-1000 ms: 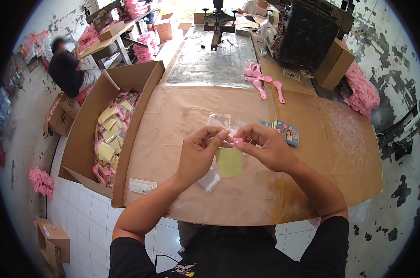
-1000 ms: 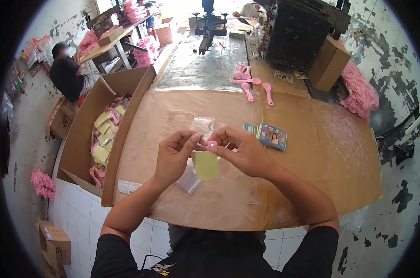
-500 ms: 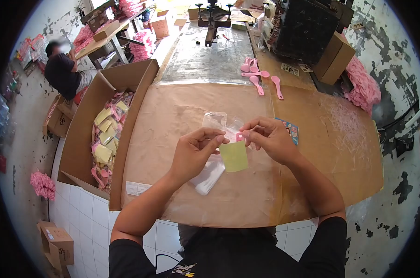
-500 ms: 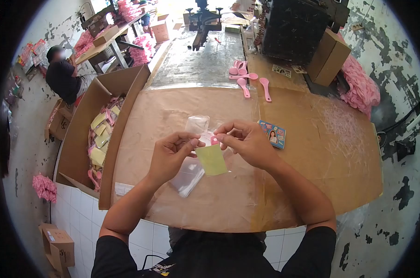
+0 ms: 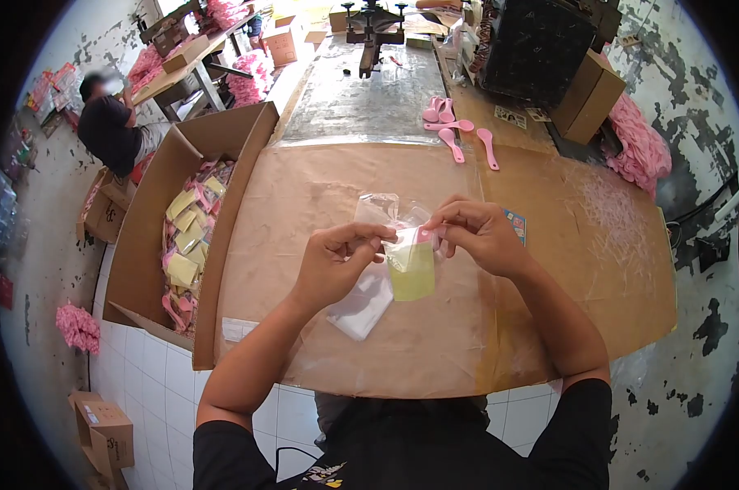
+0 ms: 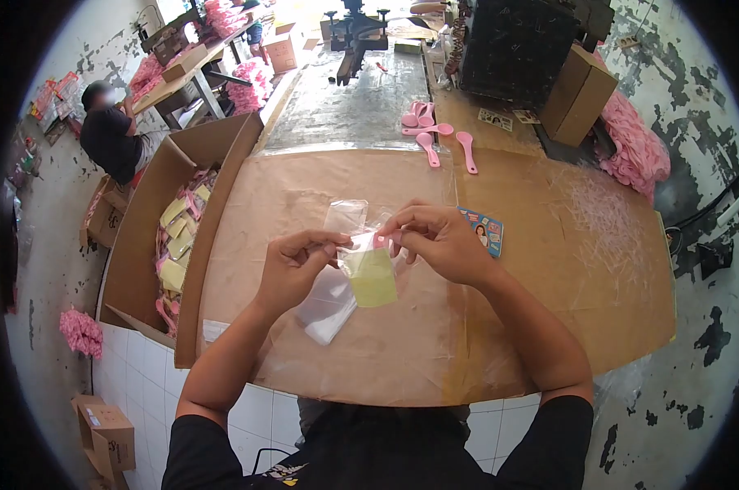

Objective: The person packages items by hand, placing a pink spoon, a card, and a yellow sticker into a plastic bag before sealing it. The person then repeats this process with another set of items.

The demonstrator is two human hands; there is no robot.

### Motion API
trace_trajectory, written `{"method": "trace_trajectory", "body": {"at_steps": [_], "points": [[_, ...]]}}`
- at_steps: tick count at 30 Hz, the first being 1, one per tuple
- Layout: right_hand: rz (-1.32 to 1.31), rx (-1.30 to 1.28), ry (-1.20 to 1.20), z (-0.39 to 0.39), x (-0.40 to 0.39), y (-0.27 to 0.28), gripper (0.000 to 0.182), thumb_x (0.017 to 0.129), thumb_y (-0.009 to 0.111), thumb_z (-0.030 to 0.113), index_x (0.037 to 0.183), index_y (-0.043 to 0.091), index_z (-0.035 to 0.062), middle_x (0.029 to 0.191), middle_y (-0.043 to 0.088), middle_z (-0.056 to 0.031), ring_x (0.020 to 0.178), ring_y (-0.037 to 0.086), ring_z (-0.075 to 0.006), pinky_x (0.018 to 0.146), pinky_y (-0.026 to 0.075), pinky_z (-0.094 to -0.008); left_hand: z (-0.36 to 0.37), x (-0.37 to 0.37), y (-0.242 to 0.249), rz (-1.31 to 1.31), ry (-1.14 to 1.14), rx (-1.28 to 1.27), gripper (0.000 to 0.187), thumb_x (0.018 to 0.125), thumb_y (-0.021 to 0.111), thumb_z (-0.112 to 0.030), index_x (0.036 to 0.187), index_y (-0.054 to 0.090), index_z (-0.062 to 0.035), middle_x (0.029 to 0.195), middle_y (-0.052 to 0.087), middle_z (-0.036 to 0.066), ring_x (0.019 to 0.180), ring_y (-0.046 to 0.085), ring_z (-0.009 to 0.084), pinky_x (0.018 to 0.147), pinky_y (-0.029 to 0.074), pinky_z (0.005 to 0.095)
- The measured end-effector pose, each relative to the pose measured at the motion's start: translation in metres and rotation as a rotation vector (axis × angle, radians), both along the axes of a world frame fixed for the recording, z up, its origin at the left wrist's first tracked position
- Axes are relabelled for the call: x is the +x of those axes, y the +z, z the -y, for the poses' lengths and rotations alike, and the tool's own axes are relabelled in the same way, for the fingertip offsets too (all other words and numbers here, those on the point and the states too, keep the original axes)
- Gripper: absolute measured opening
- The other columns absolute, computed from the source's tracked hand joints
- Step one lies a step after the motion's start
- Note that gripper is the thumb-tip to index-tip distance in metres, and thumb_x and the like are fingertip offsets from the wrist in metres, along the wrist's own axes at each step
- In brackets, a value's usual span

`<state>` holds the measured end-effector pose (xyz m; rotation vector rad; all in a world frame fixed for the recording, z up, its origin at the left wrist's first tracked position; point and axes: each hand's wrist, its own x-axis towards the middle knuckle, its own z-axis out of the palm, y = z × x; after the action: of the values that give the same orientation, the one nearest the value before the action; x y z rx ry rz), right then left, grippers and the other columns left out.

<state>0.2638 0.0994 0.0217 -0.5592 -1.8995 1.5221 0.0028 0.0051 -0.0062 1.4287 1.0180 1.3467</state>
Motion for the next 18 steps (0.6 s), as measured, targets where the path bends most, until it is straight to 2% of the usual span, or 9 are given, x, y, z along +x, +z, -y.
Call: {"method": "trace_trajectory", "body": {"at_steps": [4, 7, 10, 13, 16, 18], "points": [[0.058, -0.014, -0.024, 0.002, -0.001, 0.001, 0.014, 0.101, 0.07, 0.009, 0.109, 0.075, -0.0011, 0.107, 0.068, -0.0048, 0.088, 0.071, -0.0102, 0.069, 0.059, -0.0251, 0.001, 0.003, 0.001, 0.051, 0.012, -0.062, 0.02, 0.101, 0.069, -0.008, 0.118, 0.074, 0.0034, 0.109, 0.078, 0.01, 0.101, 0.074, 0.0139, 0.079, 0.062, 0.0266], [0.062, -0.02, -0.058, 0.005, -0.005, -0.005, 0.016, 0.101, 0.071, 0.012, 0.108, 0.074, -0.0022, 0.106, 0.069, -0.0047, 0.091, 0.071, -0.0101, 0.07, 0.059, -0.025, 0.002, 0.006, 0.003, -0.057, 0.033, -0.098, 0.021, 0.102, 0.07, -0.011, 0.118, 0.073, 0.0024, 0.109, 0.078, 0.01, 0.1, 0.074, 0.0121, 0.078, 0.062, 0.0262], [0.058, -0.046, -0.029, 0.001, -0.003, -0.008, 0.019, 0.1, 0.074, 0.015, 0.111, 0.073, -0.0008, 0.105, 0.069, -0.0044, 0.092, 0.071, -0.0102, 0.07, 0.058, -0.0248, -0.002, 0.004, 0.0, 0.003, 0.018, -0.172, 0.021, 0.102, 0.071, -0.011, 0.118, 0.073, 0.002, 0.109, 0.078, 0.009, 0.098, 0.073, 0.0105, 0.076, 0.062, 0.0256], [0.095, -0.138, -0.013, -0.002, 0.0, -0.01, 0.025, 0.1, 0.074, 0.015, 0.119, 0.068, 0.001, 0.106, 0.069, -0.0043, 0.095, 0.069, -0.0104, 0.074, 0.056, -0.0247, -0.004, 0.004, 0.001, 0.041, 0.005, -0.167, 0.021, 0.101, 0.071, -0.009, 0.119, 0.072, 0.002, 0.109, 0.078, 0.01, 0.099, 0.074, 0.0107, 0.075, 0.061, 0.0251], [0.016, -0.13, -0.014, 0.0, -0.005, -0.017, 0.035, 0.101, 0.073, 0.013, 0.131, 0.061, 0.0017, 0.107, 0.069, -0.0049, 0.098, 0.068, -0.0111, 0.08, 0.055, -0.0248, -0.004, 0.002, 0.001, 0.057, -0.001, -0.168, 0.02, 0.102, 0.07, -0.008, 0.119, 0.071, 0.0021, 0.11, 0.078, 0.01, 0.1, 0.074, 0.0123, 0.075, 0.061, 0.0255], [-0.02, -0.029, -0.021, 0.011, -0.012, -0.016, 0.04, 0.101, 0.071, 0.01, 0.137, 0.056, 0.0012, 0.108, 0.069, -0.0049, 0.1, 0.067, -0.0109, 0.084, 0.054, -0.0255, -0.004, 0.003, 0.002, 0.093, 0.003, -0.141, 0.021, 0.101, 0.07, -0.006, 0.12, 0.071, 0.0033, 0.109, 0.077, 0.012, 0.096, 0.074, 0.0135, 0.074, 0.062, 0.0266]]}}
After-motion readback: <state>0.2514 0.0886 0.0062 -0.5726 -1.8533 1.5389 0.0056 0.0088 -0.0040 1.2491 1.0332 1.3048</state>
